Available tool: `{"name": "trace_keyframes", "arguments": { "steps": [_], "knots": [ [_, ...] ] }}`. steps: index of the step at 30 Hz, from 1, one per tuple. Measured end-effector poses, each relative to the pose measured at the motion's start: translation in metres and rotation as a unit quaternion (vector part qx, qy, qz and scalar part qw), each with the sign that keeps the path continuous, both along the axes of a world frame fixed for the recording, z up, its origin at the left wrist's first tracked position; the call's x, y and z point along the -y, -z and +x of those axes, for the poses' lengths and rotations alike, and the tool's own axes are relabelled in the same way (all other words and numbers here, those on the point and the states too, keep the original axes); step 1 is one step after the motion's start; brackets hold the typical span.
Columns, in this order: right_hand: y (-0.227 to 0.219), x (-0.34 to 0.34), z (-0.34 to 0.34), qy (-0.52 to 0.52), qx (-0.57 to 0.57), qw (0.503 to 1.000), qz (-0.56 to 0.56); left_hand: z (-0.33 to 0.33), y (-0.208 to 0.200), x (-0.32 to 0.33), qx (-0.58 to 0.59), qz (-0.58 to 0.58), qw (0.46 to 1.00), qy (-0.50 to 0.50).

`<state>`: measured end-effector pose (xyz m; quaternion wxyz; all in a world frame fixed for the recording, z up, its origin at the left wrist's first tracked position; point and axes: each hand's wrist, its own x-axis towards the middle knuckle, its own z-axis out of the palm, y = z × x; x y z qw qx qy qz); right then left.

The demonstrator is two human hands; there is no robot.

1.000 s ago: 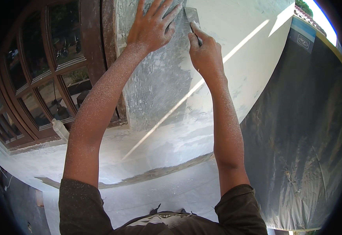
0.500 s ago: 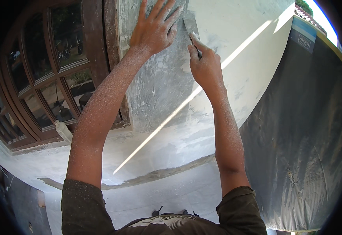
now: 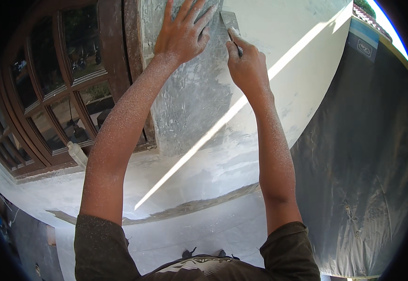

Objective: Applying and smoothing wall putty on an exterior wall using a putty knife.

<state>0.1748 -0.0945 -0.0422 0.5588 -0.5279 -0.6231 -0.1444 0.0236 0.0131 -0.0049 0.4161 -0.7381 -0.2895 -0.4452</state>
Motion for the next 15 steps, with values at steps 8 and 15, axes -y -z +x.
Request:
{"name": "trace_keyframes", "arguments": {
  "steps": [8,15],
  "knots": [
    [-0.008,-0.006,0.006,-0.012,0.012,0.999,0.037,0.004,-0.001,0.007,0.004,0.007,1.0,0.011],
    [-0.008,-0.006,0.006,0.003,0.007,1.0,0.022,0.006,-0.003,0.014,-0.001,-0.024,1.0,-0.009]
  ]
}}
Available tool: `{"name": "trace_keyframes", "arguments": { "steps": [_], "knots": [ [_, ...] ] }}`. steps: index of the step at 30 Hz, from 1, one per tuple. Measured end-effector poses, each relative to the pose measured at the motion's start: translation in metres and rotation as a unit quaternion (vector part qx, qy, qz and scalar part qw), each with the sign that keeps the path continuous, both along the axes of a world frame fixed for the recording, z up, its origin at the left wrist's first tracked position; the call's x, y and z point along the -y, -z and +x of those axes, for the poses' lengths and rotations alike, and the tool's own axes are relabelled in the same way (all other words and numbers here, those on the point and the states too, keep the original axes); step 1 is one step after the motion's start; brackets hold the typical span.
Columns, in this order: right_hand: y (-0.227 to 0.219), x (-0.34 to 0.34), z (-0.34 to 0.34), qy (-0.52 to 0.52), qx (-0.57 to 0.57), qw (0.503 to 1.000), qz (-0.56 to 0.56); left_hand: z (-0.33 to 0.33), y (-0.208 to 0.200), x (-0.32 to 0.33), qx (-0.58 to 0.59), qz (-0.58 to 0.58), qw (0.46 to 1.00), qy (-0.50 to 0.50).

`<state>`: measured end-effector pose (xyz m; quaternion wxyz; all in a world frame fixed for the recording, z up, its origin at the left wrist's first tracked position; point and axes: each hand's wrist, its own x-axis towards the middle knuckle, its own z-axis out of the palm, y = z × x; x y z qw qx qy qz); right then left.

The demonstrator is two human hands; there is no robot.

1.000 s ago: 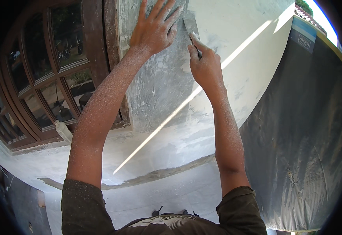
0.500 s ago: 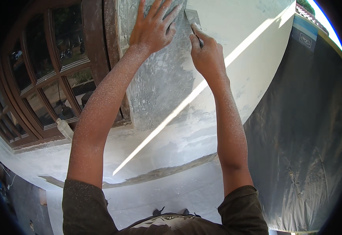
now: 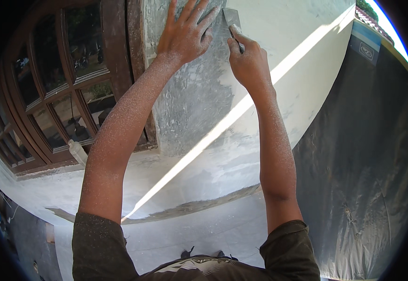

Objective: Applying and smoothing wall putty on an exterior wall using a putty knife.

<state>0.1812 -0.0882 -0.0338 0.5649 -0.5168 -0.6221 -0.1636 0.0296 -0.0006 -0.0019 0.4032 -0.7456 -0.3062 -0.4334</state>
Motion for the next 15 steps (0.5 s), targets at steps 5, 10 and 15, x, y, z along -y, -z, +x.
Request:
{"name": "trace_keyframes", "arguments": {
  "steps": [5,10,15],
  "knots": [
    [0.01,0.011,-0.002,-0.007,0.001,0.999,-0.034,-0.005,0.002,-0.009,0.001,0.022,1.0,0.001],
    [-0.002,0.003,0.005,-0.001,0.021,1.0,0.02,0.002,0.002,-0.011,0.007,0.04,0.999,0.012],
    [0.014,0.012,-0.001,0.008,0.031,0.998,-0.048,-0.004,0.003,-0.01,0.005,0.025,1.0,0.003]
  ]
}}
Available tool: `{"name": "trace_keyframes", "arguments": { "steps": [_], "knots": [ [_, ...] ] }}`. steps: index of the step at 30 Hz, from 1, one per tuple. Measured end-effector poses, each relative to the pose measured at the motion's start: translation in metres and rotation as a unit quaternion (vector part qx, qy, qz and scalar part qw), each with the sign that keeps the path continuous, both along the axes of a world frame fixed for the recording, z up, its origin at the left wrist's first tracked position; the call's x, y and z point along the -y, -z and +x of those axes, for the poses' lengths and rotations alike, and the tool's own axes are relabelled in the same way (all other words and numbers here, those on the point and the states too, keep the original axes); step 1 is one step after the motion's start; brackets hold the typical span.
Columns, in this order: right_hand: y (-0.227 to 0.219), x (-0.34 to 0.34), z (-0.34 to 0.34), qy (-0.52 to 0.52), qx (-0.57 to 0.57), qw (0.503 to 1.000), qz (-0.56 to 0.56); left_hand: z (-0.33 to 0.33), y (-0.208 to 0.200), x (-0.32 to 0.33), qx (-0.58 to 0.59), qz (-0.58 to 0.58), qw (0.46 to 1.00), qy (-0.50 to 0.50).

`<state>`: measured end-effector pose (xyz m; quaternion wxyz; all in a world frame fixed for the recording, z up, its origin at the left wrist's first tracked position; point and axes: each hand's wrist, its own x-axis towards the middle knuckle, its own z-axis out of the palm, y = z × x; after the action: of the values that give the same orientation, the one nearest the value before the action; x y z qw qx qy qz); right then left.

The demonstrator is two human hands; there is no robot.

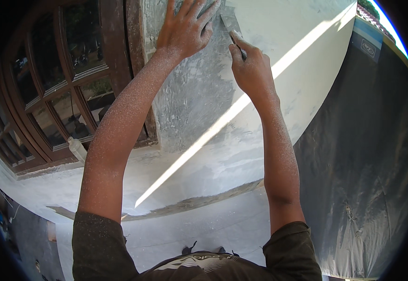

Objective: Applying and smoothing wall putty on an exterior wall using a putty knife.

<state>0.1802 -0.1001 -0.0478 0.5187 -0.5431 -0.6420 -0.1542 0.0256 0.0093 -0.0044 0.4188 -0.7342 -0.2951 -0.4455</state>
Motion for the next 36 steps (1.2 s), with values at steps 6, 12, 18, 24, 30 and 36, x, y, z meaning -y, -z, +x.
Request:
{"name": "trace_keyframes", "arguments": {
  "steps": [6,12,18,24,30,36],
  "knots": [
    [-0.015,-0.007,0.003,-0.009,-0.016,0.999,0.034,0.002,-0.002,0.004,-0.001,-0.011,1.0,0.0],
    [-0.008,-0.016,0.007,-0.008,-0.002,0.999,0.046,0.005,-0.001,0.002,0.0,0.006,1.0,-0.008],
    [0.011,0.0,-0.004,-0.014,-0.045,0.999,-0.016,-0.001,0.001,-0.001,0.0,0.006,1.0,0.001],
    [-0.014,-0.013,0.002,-0.017,-0.004,0.997,0.077,0.002,0.0,-0.001,-0.004,0.006,1.0,-0.003],
    [0.001,-0.008,0.001,0.002,-0.013,0.999,0.045,0.003,0.001,-0.003,-0.001,0.01,1.0,0.002],
    [0.0,0.001,-0.007,-0.006,-0.038,0.999,0.005,-0.002,0.002,-0.004,0.001,0.012,1.0,0.01]
  ]
}}
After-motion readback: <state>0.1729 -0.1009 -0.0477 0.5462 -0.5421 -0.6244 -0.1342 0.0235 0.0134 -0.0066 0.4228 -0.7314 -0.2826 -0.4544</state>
